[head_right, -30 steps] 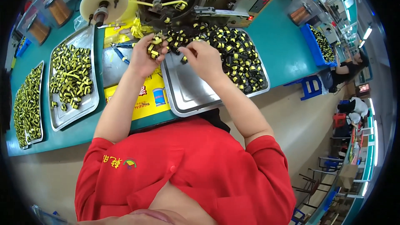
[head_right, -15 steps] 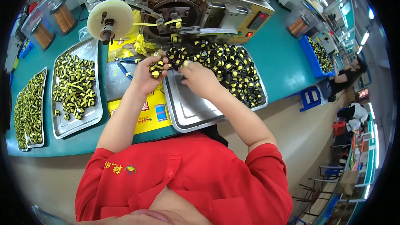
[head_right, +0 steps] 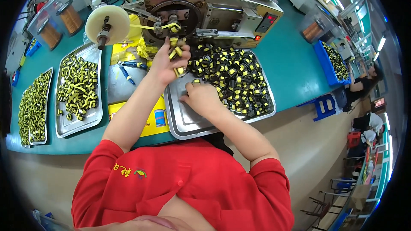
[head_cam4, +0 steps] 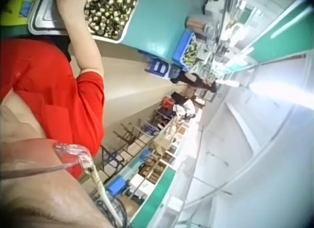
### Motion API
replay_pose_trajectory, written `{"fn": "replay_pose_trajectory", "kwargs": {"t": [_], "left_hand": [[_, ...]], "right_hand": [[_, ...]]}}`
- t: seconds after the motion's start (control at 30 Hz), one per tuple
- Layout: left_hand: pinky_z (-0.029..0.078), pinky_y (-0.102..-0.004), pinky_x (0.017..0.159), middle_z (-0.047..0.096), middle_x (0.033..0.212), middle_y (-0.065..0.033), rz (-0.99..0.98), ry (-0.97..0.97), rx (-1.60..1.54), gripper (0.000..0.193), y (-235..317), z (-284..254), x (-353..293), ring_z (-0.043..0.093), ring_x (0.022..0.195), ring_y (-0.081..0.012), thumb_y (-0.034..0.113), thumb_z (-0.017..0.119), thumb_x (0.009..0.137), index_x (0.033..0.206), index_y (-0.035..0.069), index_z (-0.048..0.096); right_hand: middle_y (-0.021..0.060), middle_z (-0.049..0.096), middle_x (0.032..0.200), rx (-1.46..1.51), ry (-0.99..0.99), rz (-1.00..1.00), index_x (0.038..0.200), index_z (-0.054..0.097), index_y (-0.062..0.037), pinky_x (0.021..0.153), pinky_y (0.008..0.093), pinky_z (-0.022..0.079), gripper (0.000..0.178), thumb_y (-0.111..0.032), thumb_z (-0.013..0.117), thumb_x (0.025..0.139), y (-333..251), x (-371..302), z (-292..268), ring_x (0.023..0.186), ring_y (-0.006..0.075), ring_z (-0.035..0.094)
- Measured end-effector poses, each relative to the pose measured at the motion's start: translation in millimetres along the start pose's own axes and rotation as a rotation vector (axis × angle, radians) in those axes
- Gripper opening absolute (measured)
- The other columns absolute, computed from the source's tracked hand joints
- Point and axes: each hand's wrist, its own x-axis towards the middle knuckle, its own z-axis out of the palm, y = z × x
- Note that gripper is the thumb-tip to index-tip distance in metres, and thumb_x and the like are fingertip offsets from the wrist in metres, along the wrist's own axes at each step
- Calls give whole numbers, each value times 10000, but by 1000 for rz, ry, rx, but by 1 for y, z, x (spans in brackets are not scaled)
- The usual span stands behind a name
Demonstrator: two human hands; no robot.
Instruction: The person assembles small electronic components by hand, applying yellow labels to them and using pliers to cut them.
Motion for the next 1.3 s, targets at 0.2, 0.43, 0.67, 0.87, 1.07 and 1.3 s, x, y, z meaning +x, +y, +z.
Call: {"fn": "replay_pose_trajectory", "kwargs": {"t": [0.2, 0.43, 0.67, 0.87, 1.07, 1.3], "left_hand": [[285, -197, 371, 517, 761, -81, 0, 294, 201, 359, 1, -2, -56, 470, 605, -156, 405, 422, 913, 837, 61, 491], [451, -312, 544, 579, 864, -128, -19, 467, 19, 360, -7, -7, -62, 554, 722, -239, 388, 401, 914, 986, 66, 546], [466, -296, 540, 597, 849, -90, 122, 423, 190, 244, 11, -6, -61, 581, 727, -237, 233, 448, 846, 966, 56, 565], [439, -280, 492, 591, 814, -90, 8, 323, 297, 220, 11, -15, -67, 584, 714, -228, 185, 447, 816, 931, 36, 561], [451, -304, 496, 608, 660, -78, -268, -89, 1661, 258, -7, 19, -82, 588, 593, -193, 285, 572, 802, 796, 28, 593], [486, -408, 680, 624, 788, -141, 23, -363, 2437, 301, -45, 8, -95, 613, 781, -299, 234, 687, 668, 873, 30, 606]], "right_hand": [[126, 568, 841, 88, 2, -55, 895, 604, -49, 681, 379, 485, 323, -324, 670, 737, 7, -21, -11, 792, 300, 593], [76, 571, 927, 615, 72, 59, 994, 588, -35, 697, 293, 492, 253, -65, 673, 758, 8, 6, -22, 774, 183, 594], [98, 614, 901, 1398, 299, 294, 1037, 510, 27, 729, 257, 509, 299, -3, 655, 777, -2, 57, -38, 784, 148, 619], [108, 616, 806, 458, 687, 223, 844, 526, 19, 552, 244, 483, 300, -109, 758, 704, -16, 87, -25, 651, 114, 607], [92, 548, 742, 672, 723, 336, 799, 511, 2, 567, 299, 479, 323, -149, 769, 679, -11, 103, -4, 594, 186, 574], [119, 626, 834, 465, 398, 261, 1001, 551, 52, 636, 267, 497, 411, -232, 723, 758, -9, 82, -44, 706, 152, 613]]}}
